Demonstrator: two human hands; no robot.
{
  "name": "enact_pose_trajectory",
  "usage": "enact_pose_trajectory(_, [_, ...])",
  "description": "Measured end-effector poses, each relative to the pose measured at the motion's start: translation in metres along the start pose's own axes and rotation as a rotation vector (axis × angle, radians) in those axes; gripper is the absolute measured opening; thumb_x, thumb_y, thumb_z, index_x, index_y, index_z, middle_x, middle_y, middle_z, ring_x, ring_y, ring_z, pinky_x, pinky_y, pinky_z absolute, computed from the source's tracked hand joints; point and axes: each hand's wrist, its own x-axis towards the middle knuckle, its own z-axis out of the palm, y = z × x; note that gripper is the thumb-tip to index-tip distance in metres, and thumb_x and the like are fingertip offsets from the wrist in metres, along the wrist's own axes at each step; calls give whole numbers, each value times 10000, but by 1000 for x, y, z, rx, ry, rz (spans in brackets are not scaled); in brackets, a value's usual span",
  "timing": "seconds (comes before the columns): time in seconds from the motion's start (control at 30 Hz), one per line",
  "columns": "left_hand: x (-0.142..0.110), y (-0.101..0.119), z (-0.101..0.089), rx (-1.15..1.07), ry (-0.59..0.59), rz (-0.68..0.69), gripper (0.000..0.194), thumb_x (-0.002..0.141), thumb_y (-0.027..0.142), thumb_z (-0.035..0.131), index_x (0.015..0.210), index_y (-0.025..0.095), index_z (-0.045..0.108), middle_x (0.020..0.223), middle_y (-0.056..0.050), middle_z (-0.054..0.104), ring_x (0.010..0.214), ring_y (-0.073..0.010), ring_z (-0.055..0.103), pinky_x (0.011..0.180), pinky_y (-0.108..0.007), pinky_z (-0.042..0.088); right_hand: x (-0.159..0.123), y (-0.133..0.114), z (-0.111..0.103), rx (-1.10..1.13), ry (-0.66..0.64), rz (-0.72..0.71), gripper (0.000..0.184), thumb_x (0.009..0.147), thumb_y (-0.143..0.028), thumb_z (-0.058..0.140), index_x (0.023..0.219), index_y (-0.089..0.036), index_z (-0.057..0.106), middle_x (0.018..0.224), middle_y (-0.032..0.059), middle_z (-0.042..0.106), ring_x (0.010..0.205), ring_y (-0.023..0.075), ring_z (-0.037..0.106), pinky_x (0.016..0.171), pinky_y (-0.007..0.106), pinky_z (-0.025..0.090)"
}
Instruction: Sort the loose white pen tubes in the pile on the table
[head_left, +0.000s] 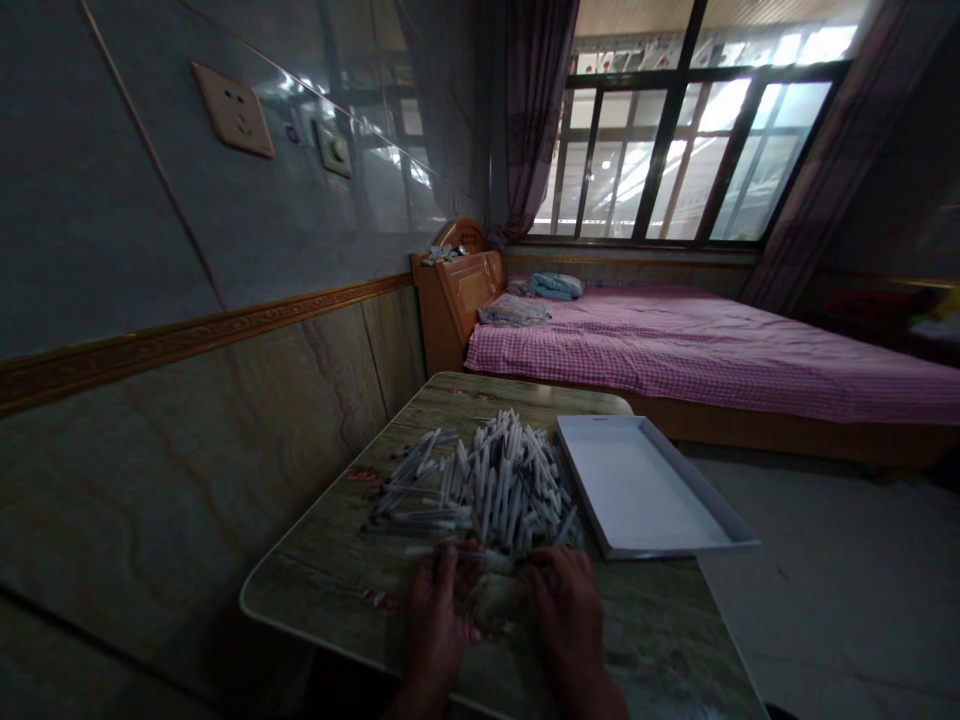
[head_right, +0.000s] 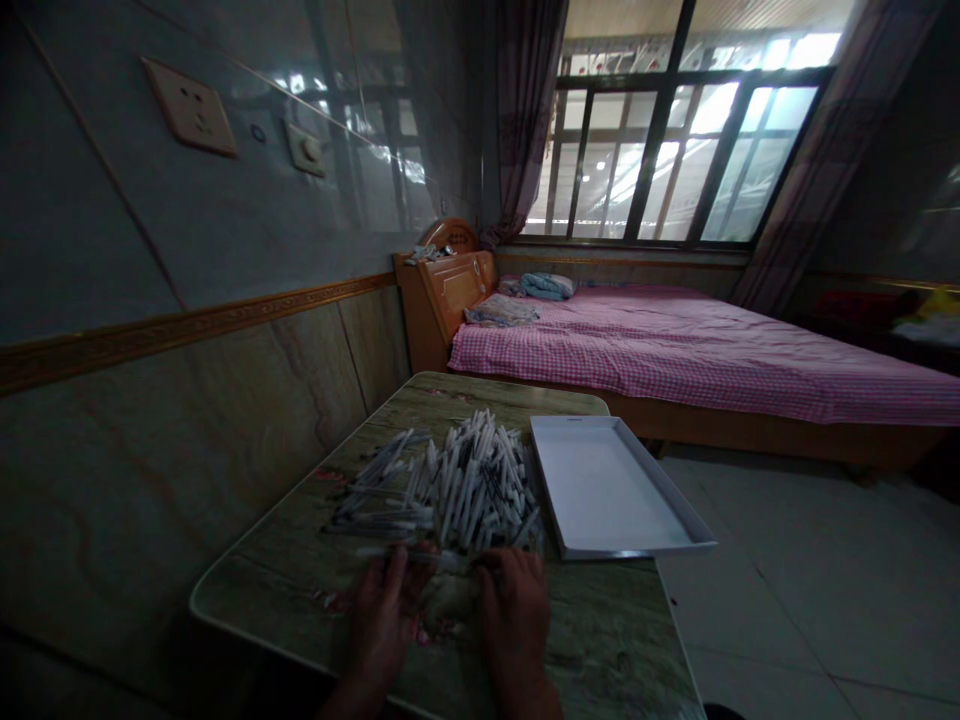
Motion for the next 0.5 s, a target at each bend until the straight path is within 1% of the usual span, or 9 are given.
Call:
enact_pose_trajectory(0.17, [2,-2,-1,34,-14,7,279,786,465,686,941,252,594,1045,-88,775,886,-299,760,289,-201,389,1,-2,3,-108,-20,67,176,827,-164,557,874,-266,691,854,6,684,844,216,570,773,319,413])
enact_pose_trajectory(0.27, [1,-2,-2,42,-28,29,325,745,482,721,940,254,597,1025,-84,778,873,-306,760,290,-206,392,0,1,6,-120,11,67,197,827,-190,547,934,-262,697,871,19,696,849,225,580,765,323,431])
enact_pose_trajectory(0.4, [-1,0,-2,41,-36,41,374,697,468,776,945,246,608,1001,-101,781,837,-312,762,298,-201,389,0,4,5,-73,49,64,188,888,-272,529,962,-251,701,901,36,709,851,223,603,768,326,459])
enact_pose_trajectory(0.5, [-3,1,-1,47,-48,44,372,686,475,781,931,249,617,966,-96,788,814,-308,763,313,-200,396,0,-1,3,-3,25,50,218,944,-344,507,960,-251,704,919,42,707,881,213,617,793,320,469])
